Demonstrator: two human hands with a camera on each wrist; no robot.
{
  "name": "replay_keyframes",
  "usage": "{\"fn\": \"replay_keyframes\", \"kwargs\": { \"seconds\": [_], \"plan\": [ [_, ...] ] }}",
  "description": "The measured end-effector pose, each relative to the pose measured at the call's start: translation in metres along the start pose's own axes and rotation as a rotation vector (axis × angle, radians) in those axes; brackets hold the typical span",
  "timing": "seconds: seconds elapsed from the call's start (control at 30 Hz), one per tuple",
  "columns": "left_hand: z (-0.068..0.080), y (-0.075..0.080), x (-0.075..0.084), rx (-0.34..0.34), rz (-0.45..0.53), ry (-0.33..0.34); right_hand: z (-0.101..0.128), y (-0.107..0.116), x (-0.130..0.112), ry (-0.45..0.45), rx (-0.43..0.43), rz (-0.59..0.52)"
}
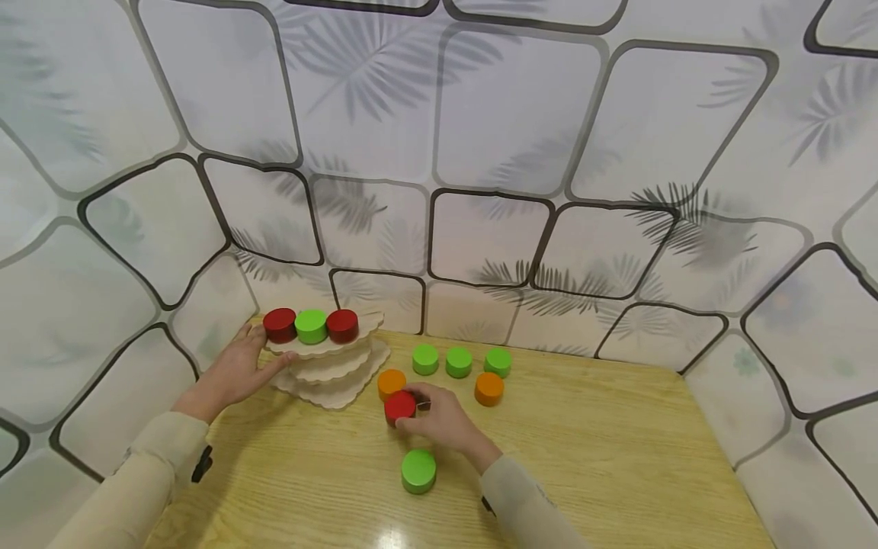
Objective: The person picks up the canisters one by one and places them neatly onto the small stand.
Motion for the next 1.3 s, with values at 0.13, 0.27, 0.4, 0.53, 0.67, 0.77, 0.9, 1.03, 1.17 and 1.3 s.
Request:
{"fn": "replay_keyframes", "kwargs": {
  "seconds": [0.13, 0.27, 0.4, 0.53, 0.67, 0.77, 0.9, 1.03, 1.17, 1.3],
  "plan": [
    [0.000, 0.000, -0.001, -0.001, 0.000, 0.001, -0.008, 0.005, -0.006, -0.009, 0.024, -0.009],
    [0.000, 0.001, -0.001, -0.010, 0.003, 0.006, -0.018, 0.010, -0.014, -0.007, 0.046, -0.005],
    [0.000, 0.000, -0.001, -0.022, 0.003, 0.018, -0.030, 0.014, -0.019, -0.009, 0.069, 0.002],
    [0.001, 0.000, 0.000, -0.021, 0.001, 0.018, -0.044, 0.018, -0.023, -0.033, 0.106, -0.005],
    [0.001, 0.001, 0.000, -0.024, 0.003, 0.018, -0.057, 0.022, -0.030, -0.035, 0.138, -0.048],
    [0.001, 0.001, 0.000, -0.035, 0.008, 0.020, -0.065, 0.025, -0.037, -0.028, 0.160, -0.060],
    [0.000, 0.000, -0.001, -0.044, 0.013, 0.019, -0.075, 0.026, -0.043, -0.023, 0.184, -0.018],
    [-0.001, 0.000, -0.001, -0.044, 0.013, 0.018, -0.083, 0.027, -0.049, -0.011, 0.200, 0.024],
    [-0.002, 0.000, -0.002, -0.038, 0.014, 0.015, -0.090, 0.030, -0.056, 0.003, 0.224, 0.021],
    [-0.002, 0.000, -0.002, -0.033, 0.020, 0.013, -0.096, 0.032, -0.059, -0.006, 0.244, 0.029]
  ]
}}
Point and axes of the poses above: each hand's wrist, its own z-axis away from the middle knuckle, its own y-axis out of the back of the hand, x = y × z, the point moved 4 cm from there along -z, towards the middle knuckle, and after that the axes turned 3 degrees about -x, right-handed, at the moved point
